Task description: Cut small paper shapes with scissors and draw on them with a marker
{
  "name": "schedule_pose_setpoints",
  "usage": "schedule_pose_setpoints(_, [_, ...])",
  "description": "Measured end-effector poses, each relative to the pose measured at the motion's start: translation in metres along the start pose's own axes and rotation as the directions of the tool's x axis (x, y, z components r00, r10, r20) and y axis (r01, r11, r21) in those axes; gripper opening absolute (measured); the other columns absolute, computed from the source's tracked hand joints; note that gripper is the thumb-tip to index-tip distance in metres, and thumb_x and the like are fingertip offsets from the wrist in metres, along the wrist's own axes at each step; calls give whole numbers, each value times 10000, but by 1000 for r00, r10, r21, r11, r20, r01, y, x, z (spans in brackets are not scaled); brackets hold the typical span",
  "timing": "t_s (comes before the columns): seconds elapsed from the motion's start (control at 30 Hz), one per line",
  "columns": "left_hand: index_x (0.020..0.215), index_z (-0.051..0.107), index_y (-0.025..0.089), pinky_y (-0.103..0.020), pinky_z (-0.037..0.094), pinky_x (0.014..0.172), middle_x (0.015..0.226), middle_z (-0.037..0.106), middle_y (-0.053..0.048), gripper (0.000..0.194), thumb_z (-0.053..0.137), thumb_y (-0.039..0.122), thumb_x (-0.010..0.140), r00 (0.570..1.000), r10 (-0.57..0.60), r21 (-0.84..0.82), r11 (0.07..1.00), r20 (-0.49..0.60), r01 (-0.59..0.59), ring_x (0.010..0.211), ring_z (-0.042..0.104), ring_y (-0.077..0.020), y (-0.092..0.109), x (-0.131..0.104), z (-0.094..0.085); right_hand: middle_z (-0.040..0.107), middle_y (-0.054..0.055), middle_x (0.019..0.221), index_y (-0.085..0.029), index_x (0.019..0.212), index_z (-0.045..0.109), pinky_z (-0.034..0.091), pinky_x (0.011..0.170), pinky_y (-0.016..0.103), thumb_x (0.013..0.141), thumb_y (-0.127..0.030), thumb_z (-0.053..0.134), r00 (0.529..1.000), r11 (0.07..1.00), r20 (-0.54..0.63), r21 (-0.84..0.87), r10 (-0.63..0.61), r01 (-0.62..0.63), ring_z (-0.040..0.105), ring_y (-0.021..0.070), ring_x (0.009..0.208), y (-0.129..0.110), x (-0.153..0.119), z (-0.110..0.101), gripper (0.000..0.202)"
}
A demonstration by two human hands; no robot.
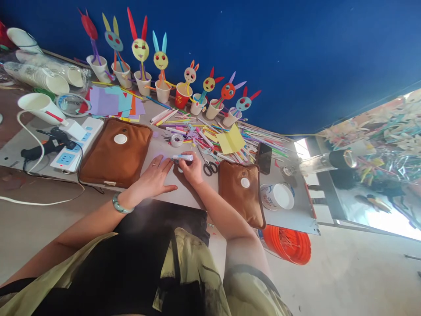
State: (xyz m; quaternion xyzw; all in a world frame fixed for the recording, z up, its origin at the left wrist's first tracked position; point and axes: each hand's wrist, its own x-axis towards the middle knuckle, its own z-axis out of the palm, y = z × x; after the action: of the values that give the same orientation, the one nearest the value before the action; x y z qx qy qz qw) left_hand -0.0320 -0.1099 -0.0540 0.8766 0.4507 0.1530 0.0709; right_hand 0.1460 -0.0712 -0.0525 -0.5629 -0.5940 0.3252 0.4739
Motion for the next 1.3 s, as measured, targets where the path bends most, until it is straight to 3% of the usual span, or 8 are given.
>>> schedule_pose_setpoints(0.37, [1392, 470, 69, -568, 284, 1156, 1424, 464, -246, 852, 674, 622, 777, 999, -23, -76, 997, -29, 20, 1379, 368, -444, 0, 0, 1, 678, -4, 677, -207, 868, 633, 505, 601, 282, 770, -282, 602, 999, 994, 40, -107, -19, 23, 593, 147, 559, -12, -2, -1, 127])
schedule_pose_setpoints(0.83, [1349, 499, 73, -556, 299, 1148, 1324, 511, -217, 801, 674, 608, 779, 999, 1, -59, 998, -36, -3, 1336, 388, -439, 1, 1, -1, 643, -26, 625, -199, 870, 650, 483, 620, 282, 781, -296, 625, 990, 985, 124, -153, -64, 83, 555, 135, 540, -5, 2, 0, 134])
schedule_pose_setpoints(1.0, [1318, 509, 99, -564, 330, 1127, 1299, 488, -214, 811, 729, 609, 725, 998, -41, -78, 996, -58, 36, 1318, 412, -430, 1, 0, -1, 649, -27, 639, -208, 868, 648, 489, 631, 284, 785, -299, 640, 989, 984, 130, -155, -64, 84, 549, 133, 534, -5, 0, 0, 123])
schedule_pose_setpoints(1.3, [1319, 502, 131, -583, 340, 1113, 1293, 479, -206, 804, 749, 594, 711, 996, -59, -107, 993, -62, 52, 1317, 406, -429, 0, 1, -1, 725, 28, 802, -216, 917, 678, 497, 789, 339, 818, -329, 657, 978, 954, 147, -239, -150, 183, 651, 194, 747, -2, 0, 0, 152])
